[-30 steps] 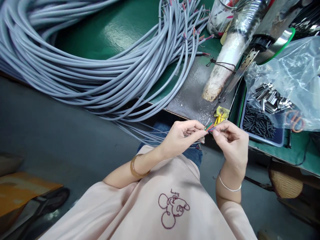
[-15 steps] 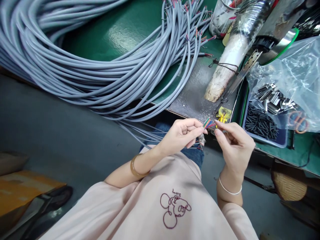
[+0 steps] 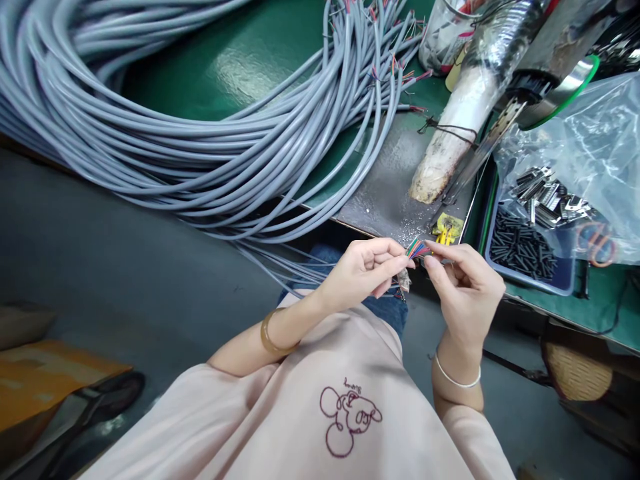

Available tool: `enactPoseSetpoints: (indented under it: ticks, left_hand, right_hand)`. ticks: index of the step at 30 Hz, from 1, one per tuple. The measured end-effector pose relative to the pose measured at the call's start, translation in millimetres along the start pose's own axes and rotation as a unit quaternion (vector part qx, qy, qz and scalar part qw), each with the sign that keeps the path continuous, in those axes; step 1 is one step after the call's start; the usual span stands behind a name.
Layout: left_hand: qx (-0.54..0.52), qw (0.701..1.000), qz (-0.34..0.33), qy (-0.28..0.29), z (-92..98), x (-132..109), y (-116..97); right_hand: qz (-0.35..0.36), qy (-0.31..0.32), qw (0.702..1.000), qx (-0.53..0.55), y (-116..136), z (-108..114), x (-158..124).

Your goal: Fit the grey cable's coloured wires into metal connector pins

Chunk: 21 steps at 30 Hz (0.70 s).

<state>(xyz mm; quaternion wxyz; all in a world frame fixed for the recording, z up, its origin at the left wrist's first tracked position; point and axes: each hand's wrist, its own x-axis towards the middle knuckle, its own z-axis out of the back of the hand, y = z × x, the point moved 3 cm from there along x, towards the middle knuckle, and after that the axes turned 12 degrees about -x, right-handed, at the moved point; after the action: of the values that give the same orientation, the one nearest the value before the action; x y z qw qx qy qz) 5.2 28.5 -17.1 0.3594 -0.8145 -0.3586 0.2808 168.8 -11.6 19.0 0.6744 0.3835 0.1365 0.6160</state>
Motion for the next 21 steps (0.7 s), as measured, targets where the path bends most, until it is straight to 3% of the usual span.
enactPoseSetpoints:
  ticks: [8,15,17,21]
  left_hand:
    - [0.001,0.999,-0.009,-0.031,1.9,1.8,0.9]
    - [0.025,0.998,-0.041,-0.047,-2.2,2.1,-3.0]
    - [0.027,0.998,-0.036,-0.039,-4.1,1.1,-2.8]
    - [0.029,0.999,-0.016,-0.015,-4.7,-0.6,-1.9]
  right_hand:
    - [0.015,-0.004,0.999,-0.036,-1.0,-1.8,0.0]
    - [0.080,0.069,0.992,-0.071,8.7,0.9,-8.5]
    - [0.074,0.050,0.994,-0.059,9.3,3.1,-10.4]
    - [0.073,-0.051,0.994,-0.056,8.0,9.8,-8.8]
